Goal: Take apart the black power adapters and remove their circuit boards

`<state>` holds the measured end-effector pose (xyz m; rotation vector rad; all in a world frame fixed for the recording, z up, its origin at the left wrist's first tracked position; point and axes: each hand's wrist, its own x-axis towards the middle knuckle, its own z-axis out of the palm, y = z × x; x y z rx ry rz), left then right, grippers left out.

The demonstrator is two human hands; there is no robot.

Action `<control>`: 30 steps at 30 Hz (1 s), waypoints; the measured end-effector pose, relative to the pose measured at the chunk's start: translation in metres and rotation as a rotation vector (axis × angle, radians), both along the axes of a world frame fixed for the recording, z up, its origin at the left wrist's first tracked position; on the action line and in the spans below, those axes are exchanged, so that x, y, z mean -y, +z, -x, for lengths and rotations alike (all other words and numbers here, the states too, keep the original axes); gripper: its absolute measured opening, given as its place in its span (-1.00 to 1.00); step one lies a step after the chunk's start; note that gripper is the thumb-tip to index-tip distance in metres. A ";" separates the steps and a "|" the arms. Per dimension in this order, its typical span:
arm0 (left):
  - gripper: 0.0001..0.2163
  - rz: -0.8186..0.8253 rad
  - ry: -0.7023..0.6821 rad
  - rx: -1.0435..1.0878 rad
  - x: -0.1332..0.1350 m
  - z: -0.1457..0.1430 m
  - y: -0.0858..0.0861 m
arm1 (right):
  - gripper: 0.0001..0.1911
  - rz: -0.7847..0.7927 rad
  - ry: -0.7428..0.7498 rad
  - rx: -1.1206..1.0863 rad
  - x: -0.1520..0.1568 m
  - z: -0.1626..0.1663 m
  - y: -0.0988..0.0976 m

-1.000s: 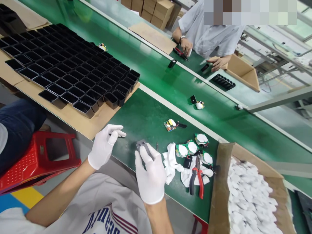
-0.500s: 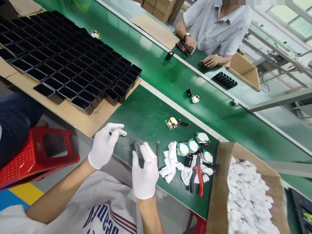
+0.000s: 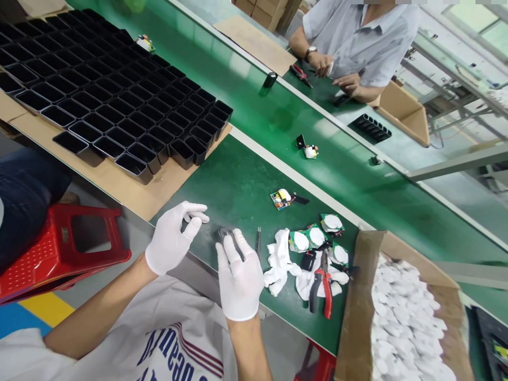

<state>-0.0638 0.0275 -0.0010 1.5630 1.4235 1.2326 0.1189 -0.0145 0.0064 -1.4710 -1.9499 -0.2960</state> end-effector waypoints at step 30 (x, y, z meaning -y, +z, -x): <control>-0.71 -0.030 -0.022 0.012 0.000 0.003 0.000 | -0.89 0.088 -0.039 -0.243 -0.020 -0.013 0.012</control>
